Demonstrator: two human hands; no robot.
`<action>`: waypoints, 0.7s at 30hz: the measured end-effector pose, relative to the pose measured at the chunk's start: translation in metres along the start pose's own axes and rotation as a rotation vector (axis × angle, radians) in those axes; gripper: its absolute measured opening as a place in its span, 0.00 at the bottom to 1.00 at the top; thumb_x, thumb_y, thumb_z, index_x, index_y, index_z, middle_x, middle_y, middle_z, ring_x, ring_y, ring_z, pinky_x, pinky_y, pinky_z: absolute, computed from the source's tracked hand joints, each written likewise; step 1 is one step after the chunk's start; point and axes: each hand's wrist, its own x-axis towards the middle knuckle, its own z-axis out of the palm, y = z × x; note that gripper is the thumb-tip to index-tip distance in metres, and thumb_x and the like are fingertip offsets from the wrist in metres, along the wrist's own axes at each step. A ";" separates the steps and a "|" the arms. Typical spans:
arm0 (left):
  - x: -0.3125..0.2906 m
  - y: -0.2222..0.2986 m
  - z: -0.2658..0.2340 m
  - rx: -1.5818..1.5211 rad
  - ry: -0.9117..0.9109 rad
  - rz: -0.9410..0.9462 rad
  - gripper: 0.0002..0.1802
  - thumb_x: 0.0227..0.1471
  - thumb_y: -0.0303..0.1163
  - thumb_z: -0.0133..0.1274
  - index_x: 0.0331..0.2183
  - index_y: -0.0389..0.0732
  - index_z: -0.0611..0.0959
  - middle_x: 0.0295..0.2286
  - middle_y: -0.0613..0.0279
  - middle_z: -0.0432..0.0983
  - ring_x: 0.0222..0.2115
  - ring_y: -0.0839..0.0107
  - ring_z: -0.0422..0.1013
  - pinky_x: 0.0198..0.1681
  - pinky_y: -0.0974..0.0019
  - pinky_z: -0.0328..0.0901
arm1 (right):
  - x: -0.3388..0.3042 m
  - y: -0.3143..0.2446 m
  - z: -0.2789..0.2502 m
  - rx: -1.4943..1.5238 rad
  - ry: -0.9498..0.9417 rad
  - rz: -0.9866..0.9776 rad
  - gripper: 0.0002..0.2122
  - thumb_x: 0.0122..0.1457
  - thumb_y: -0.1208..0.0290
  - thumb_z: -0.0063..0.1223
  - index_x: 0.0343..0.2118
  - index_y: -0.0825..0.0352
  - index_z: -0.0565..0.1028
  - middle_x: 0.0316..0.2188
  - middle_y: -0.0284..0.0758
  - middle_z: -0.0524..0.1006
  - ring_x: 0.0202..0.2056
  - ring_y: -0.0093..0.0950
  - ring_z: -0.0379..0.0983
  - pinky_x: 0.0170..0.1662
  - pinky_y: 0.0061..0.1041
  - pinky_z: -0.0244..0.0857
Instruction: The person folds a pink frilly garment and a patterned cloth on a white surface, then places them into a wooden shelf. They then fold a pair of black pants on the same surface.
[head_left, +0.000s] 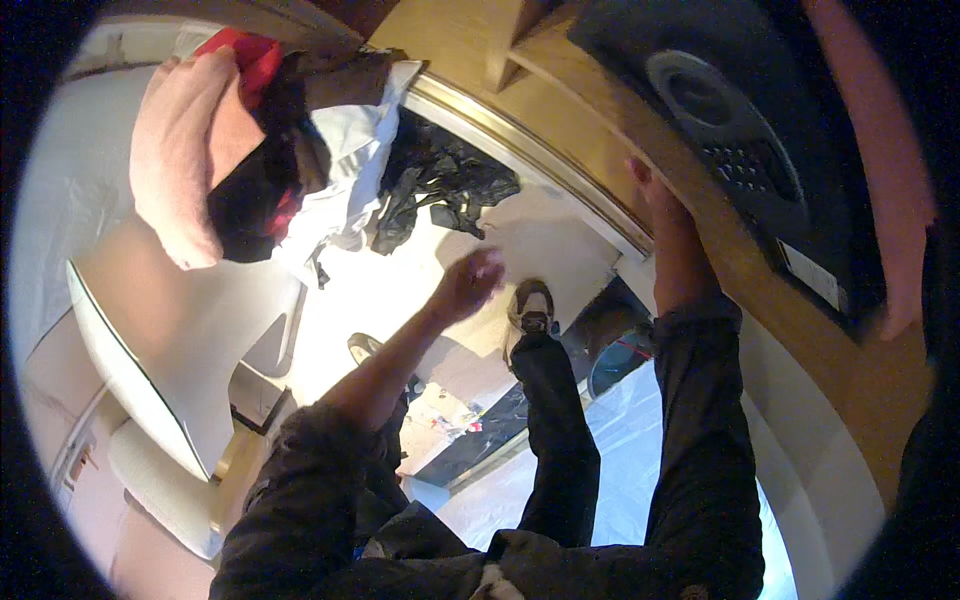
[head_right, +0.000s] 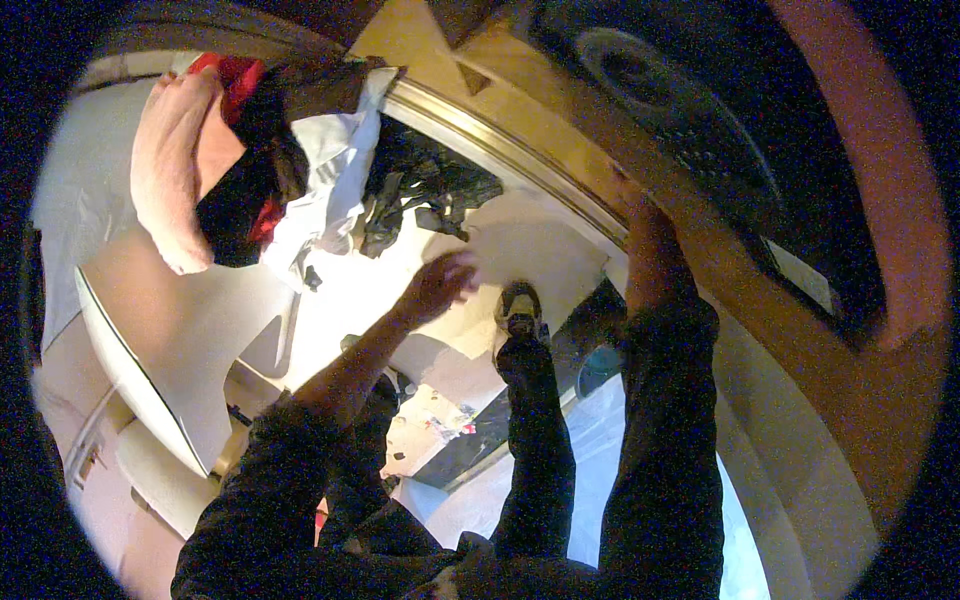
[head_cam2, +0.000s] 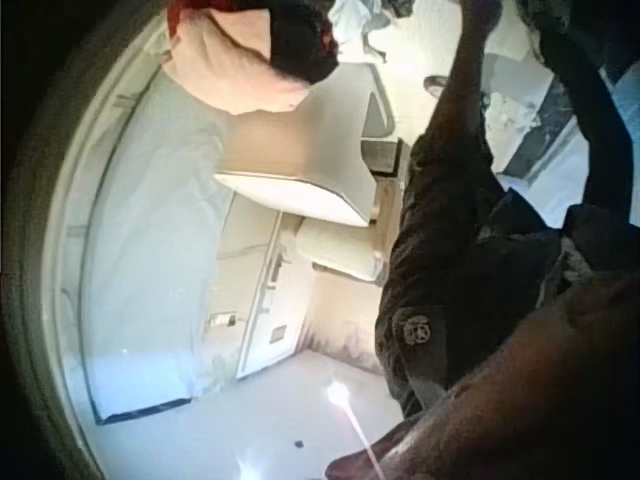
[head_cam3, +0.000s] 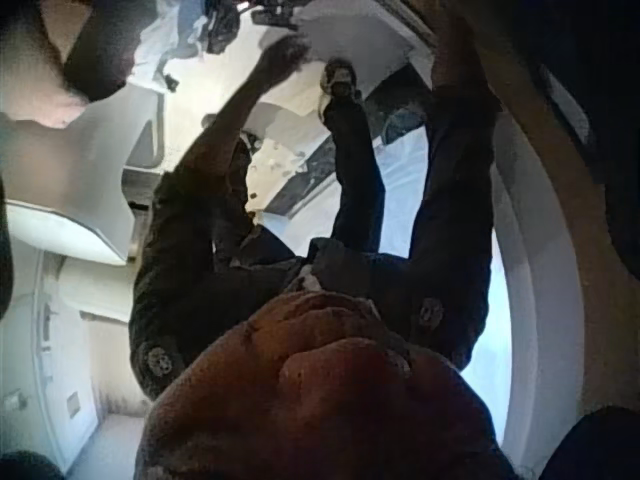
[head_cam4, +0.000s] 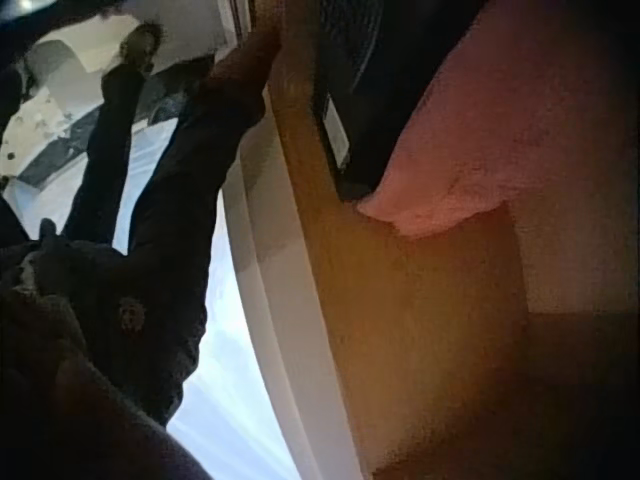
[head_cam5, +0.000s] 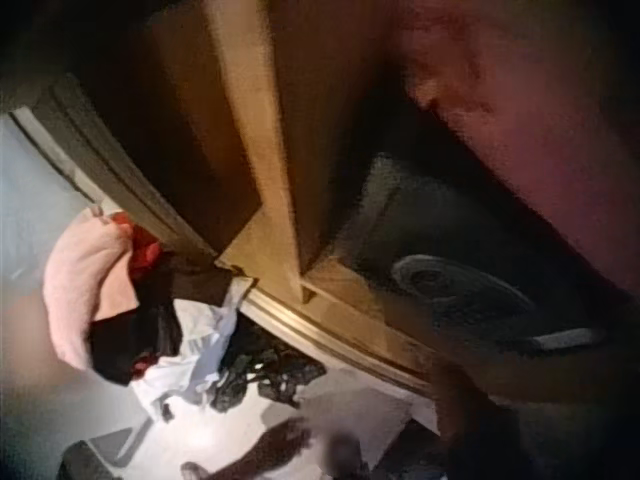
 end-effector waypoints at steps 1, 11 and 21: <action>-0.023 -0.009 0.006 -0.028 0.070 -0.039 0.25 0.67 0.38 0.52 0.59 0.36 0.72 0.38 0.54 0.81 0.32 0.69 0.81 0.33 0.65 0.75 | 0.002 0.003 -0.002 -0.006 -0.020 0.011 0.24 0.68 0.50 0.54 0.58 0.63 0.70 0.52 0.39 0.77 0.44 0.34 0.79 0.41 0.33 0.81; -0.178 -0.041 -0.008 -0.115 0.152 -0.240 0.23 0.68 0.34 0.50 0.61 0.38 0.70 0.46 0.53 0.81 0.40 0.65 0.80 0.40 0.62 0.77 | -0.085 0.073 0.028 -0.071 -0.094 0.123 0.23 0.66 0.49 0.55 0.54 0.63 0.74 0.49 0.41 0.78 0.40 0.33 0.79 0.43 0.30 0.75; -0.298 0.064 0.018 0.057 0.257 -0.103 0.26 0.63 0.36 0.51 0.57 0.30 0.74 0.36 0.52 0.83 0.36 0.66 0.81 0.40 0.64 0.74 | -0.410 0.124 0.078 -0.281 -0.399 0.491 0.18 0.68 0.53 0.55 0.51 0.61 0.74 0.37 0.34 0.81 0.34 0.28 0.81 0.30 0.24 0.72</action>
